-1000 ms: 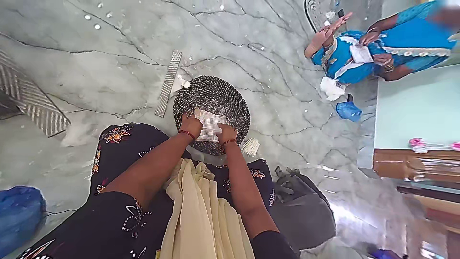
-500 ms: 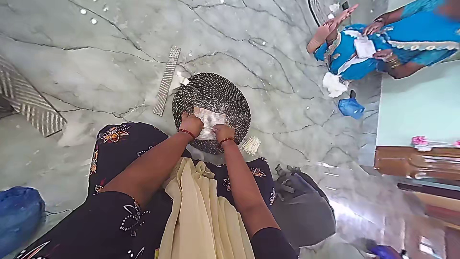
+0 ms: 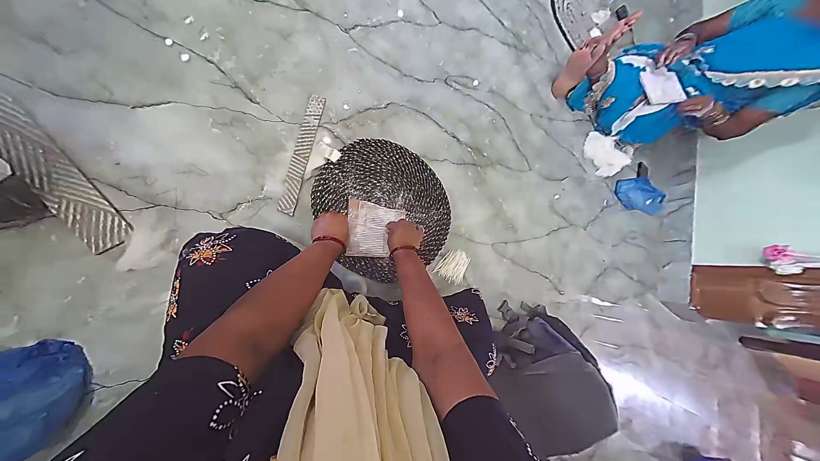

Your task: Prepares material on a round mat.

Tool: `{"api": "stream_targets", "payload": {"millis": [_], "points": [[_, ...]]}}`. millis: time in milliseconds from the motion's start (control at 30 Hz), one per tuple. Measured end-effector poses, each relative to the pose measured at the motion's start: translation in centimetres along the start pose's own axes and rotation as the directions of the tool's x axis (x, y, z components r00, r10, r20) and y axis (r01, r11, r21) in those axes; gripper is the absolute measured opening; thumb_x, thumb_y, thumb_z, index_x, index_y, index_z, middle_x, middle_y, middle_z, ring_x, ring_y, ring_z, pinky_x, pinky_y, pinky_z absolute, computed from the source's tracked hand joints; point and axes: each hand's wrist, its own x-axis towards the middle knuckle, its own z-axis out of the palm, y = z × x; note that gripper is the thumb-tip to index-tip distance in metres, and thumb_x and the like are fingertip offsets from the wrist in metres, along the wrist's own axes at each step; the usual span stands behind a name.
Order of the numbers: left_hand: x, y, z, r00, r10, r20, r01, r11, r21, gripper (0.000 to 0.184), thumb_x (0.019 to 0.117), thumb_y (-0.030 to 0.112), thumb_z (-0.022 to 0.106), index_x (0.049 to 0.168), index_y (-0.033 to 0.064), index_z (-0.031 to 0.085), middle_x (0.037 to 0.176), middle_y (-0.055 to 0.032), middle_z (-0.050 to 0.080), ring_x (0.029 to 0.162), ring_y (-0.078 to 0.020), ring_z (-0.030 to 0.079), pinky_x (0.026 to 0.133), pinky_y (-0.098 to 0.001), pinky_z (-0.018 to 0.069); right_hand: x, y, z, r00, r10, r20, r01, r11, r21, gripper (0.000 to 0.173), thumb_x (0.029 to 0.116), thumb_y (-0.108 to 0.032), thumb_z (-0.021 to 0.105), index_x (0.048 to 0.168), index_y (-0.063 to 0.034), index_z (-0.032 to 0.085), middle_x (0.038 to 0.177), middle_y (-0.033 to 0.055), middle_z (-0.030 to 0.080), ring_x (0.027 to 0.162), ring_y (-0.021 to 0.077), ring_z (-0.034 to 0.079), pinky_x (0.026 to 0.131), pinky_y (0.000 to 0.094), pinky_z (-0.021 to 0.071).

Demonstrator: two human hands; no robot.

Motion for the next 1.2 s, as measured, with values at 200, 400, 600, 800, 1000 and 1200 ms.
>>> {"api": "stream_targets", "payload": {"millis": [200, 400, 600, 800, 1000, 1200], "points": [[-0.3, 0.2, -0.1, 1.000, -0.010, -0.001, 0.010, 1.000, 0.013, 0.026, 0.0997, 0.005, 0.061, 0.119, -0.0104, 0.068, 0.138, -0.0310, 0.060, 0.134, -0.0489, 0.055, 0.106, -0.0662, 0.0478, -0.9, 0.5, -0.5, 0.993, -0.109, -0.049, 0.111, 0.992, 0.052, 0.047, 0.1041, -0.020, 0.057, 0.149, -0.0074, 0.054, 0.153, 0.0168, 0.053, 0.144, 0.0365, 0.047, 0.115, 0.0591, 0.0382], [-0.3, 0.3, 0.0, 1.000, 0.019, -0.018, -0.018, 0.997, 0.070, 0.026, 0.0995, 0.002, 0.060, 0.119, -0.0119, 0.068, 0.139, -0.0320, 0.059, 0.136, -0.0488, 0.053, 0.108, -0.0649, 0.0461, -2.5, -0.9, 1.0, 0.938, -0.320, 0.136, 0.324, 0.946, -0.008, 0.121, 0.0822, -0.054, 0.083, 0.165, -0.0025, 0.011, 0.173, 0.0187, 0.010, 0.159, 0.0368, 0.018, 0.126, 0.0592, 0.0198], [-0.8, 0.3, 0.0, 1.000, 0.017, 0.020, -0.018, 0.999, 0.049, 0.031, 0.1029, 0.005, 0.055, 0.127, -0.0123, 0.064, 0.145, -0.0333, 0.054, 0.139, -0.0503, 0.050, 0.109, -0.0662, 0.0452, -2.8, -2.9, 4.1, 0.966, -0.215, 0.142, 0.222, 0.974, -0.038, 0.088, 0.0989, -0.035, 0.068, 0.165, -0.0027, 0.018, 0.172, 0.0195, 0.015, 0.158, 0.0384, 0.019, 0.124, 0.0599, 0.0247], [-2.2, 0.6, -0.1, 0.998, 0.018, 0.066, -0.022, 0.998, 0.057, 0.028, 0.1029, 0.004, 0.056, 0.124, -0.0109, 0.066, 0.140, -0.0335, 0.058, 0.133, -0.0512, 0.055, 0.104, -0.0679, 0.0480, -6.2, -3.9, 3.0, 0.984, -0.118, 0.134, 0.111, 0.992, 0.061, 0.049, 0.1022, -0.009, 0.056, 0.149, 0.0028, 0.047, 0.148, 0.0260, 0.053, 0.136, 0.0416, 0.054, 0.108, 0.0575, 0.0472], [-0.9, -0.4, 0.1, 0.998, 0.064, -0.014, -0.064, 0.998, 0.010, 0.025, 0.1017, 0.002, 0.057, 0.120, -0.0106, 0.068, 0.140, -0.0308, 0.060, 0.135, -0.0499, 0.054, 0.107, -0.0664, 0.0467, -4.2, -1.5, -0.9, 0.978, -0.129, 0.163, 0.132, 0.991, -0.010, 0.114, 0.0834, -0.032, 0.085, 0.164, 0.0016, 0.012, 0.170, 0.0264, 0.015, 0.157, 0.0421, 0.021, 0.123, 0.0588, 0.0264], [-1.6, 0.4, -1.4, 1.000, -0.011, -0.004, 0.010, 0.990, -0.139, 0.043, 0.1083, 0.019, 0.049, 0.140, -0.0082, 0.057, 0.146, -0.0307, 0.055, 0.138, -0.0469, 0.052, 0.113, -0.0630, 0.0432, -2.9, -3.0, -1.0, 0.955, -0.211, 0.206, 0.216, 0.976, -0.001, 0.112, 0.0853, -0.021, 0.084, 0.167, -0.0100, 0.008, 0.174, 0.0189, 0.005, 0.159, 0.0411, 0.014, 0.121, 0.0703, 0.0205]]}}
